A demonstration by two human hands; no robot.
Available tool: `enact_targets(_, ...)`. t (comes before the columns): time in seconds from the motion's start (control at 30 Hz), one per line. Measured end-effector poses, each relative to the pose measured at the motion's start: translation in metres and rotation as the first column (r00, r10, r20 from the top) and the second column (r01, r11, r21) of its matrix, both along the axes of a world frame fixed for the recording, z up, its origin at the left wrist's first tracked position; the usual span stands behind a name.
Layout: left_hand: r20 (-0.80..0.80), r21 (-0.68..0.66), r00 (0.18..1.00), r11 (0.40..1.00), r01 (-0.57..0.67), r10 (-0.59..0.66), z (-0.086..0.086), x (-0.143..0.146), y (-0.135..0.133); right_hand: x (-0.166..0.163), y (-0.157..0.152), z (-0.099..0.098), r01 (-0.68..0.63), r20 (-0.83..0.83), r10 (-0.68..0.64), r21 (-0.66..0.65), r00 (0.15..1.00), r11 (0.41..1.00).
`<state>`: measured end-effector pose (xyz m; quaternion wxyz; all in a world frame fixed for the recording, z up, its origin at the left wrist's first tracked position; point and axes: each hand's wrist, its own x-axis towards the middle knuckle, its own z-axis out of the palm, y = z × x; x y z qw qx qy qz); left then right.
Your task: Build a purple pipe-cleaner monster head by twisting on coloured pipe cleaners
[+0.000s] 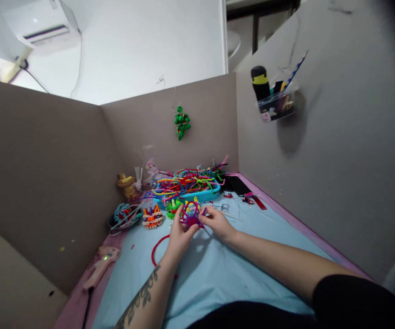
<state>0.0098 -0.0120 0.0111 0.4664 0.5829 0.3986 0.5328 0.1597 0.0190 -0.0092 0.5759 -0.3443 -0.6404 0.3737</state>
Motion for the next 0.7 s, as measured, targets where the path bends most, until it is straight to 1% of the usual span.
enact_targets(0.1, -0.049, 0.019, 0.999, 1.0, 0.013, -0.012, 0.001, 0.001, -0.001, 0.0, 0.001, -0.001, 0.0, 0.036, -0.001, 0.036, 0.999, 0.999)
enact_targets(0.2, -0.074, 0.025, 0.997, 1.0, -0.001, 0.003, 0.002, 0.001, -0.002, -0.001, 0.002, -0.003, 0.024, 0.028, -0.024, -0.009, 0.999, 1.0)
enact_targets(0.27, -0.086, 0.029, 0.996, 0.999, -0.015, 0.018, 0.001, 0.0, -0.003, -0.002, 0.001, -0.003, 0.071, 0.012, -0.071, -0.05, 0.997, 0.996)
enact_targets(0.33, -0.104, 0.029, 0.994, 0.999, -0.019, 0.022, 0.0, 0.0, -0.002, -0.002, -0.001, -0.001, 0.133, 0.023, -0.132, -0.044, 0.991, 0.99)
enact_targets(0.4, -0.127, 0.029, 0.992, 0.999, -0.018, 0.021, -0.001, -0.001, -0.002, -0.002, -0.005, 0.003, 0.184, 0.068, -0.184, 0.011, 0.98, 0.983)
enact_targets(0.5, -0.131, 0.034, 0.991, 0.999, -0.018, 0.023, -0.002, -0.002, -0.001, -0.001, -0.011, 0.008, 0.217, 0.129, -0.233, 0.13, 0.964, 0.968)
enact_targets(0.6, -0.106, 0.025, 0.994, 1.0, -0.018, 0.02, -0.001, -0.001, -0.002, 0.0, -0.014, 0.01, 0.222, 0.153, -0.263, 0.239, 0.953, 0.945)
enact_targets(0.7, -0.081, 0.013, 0.997, 1.0, -0.018, 0.019, 0.002, 0.001, -0.003, 0.001, -0.012, 0.007, 0.205, 0.156, -0.256, 0.283, 0.954, 0.937)
